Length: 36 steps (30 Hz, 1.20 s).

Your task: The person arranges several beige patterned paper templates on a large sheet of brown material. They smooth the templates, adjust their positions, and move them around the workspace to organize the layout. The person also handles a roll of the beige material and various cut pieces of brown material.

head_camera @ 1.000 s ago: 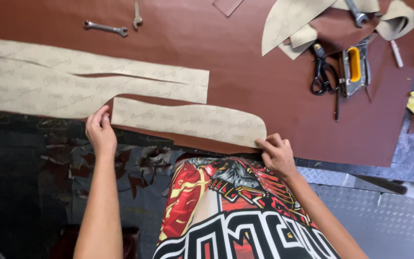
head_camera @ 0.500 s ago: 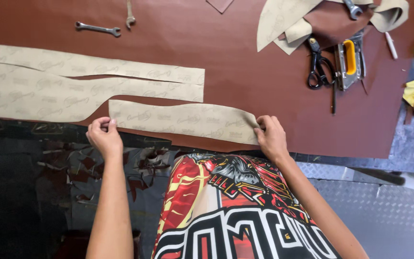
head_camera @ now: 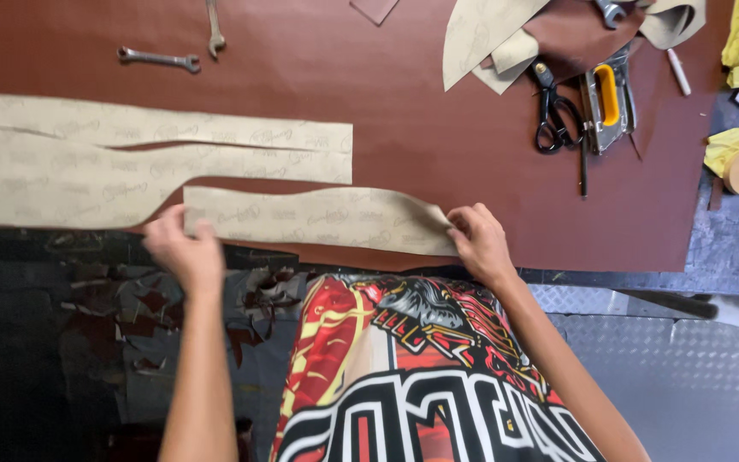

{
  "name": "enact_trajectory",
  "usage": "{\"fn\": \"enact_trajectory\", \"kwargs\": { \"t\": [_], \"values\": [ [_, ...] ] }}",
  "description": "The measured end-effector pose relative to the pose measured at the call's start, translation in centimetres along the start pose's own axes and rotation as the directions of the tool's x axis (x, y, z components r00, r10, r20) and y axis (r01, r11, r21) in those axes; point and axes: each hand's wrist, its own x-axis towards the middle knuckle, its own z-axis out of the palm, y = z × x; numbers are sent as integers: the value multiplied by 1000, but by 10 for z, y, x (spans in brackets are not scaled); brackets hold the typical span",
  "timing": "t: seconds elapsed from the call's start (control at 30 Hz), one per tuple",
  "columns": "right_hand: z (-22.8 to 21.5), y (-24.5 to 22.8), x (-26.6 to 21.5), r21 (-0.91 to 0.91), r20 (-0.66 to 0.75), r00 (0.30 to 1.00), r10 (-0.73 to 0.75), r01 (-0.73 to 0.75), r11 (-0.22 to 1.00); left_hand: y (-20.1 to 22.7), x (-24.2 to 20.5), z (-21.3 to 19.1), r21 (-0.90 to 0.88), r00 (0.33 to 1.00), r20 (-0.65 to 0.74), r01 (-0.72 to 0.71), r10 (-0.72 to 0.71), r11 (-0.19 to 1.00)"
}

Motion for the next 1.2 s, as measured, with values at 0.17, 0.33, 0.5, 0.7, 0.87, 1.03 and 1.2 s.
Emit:
{"fn": "enact_trajectory", "kwargs": {
  "t": [0.17, 0.33, 0.5, 0.7, 0.87, 1.03, 1.2],
  "values": [
    [-77, -69, -15, -45, 182, 955, -235, 247, 968, 167, -11, -33, -572, 556, 390, -479, 734, 666],
    [-130, -100, -12, 166, -235, 926, -297, 339, 926, 281, -31, -53, -828, 468, 513, 48, 720, 559],
    [-93, -62, -2, 645, 275, 940, -201, -25, 763, 296, -20, -66, -822, 795, 536, 568, 284, -39],
    [-52, -10, 9, 415, 576, 816, -53, -236, 879, 152, 17, -62, -877, 855, 478, 452, -202, -160],
    [-22, 22, 41, 22, 407, 913, 25, -37, 999, 12, 3, -15, -612, 716, 526, 693, -458, 381],
    [-8, 15, 48, -112, 289, 954, 79, -48, 993, -33, -7, 23, -540, 908, 349, 398, -233, 742],
    [-3, 4, 44, -124, 229, 969, 92, -65, 990, -32, -1, 18, -569, 944, 277, 310, -178, 762]
  ]
}}
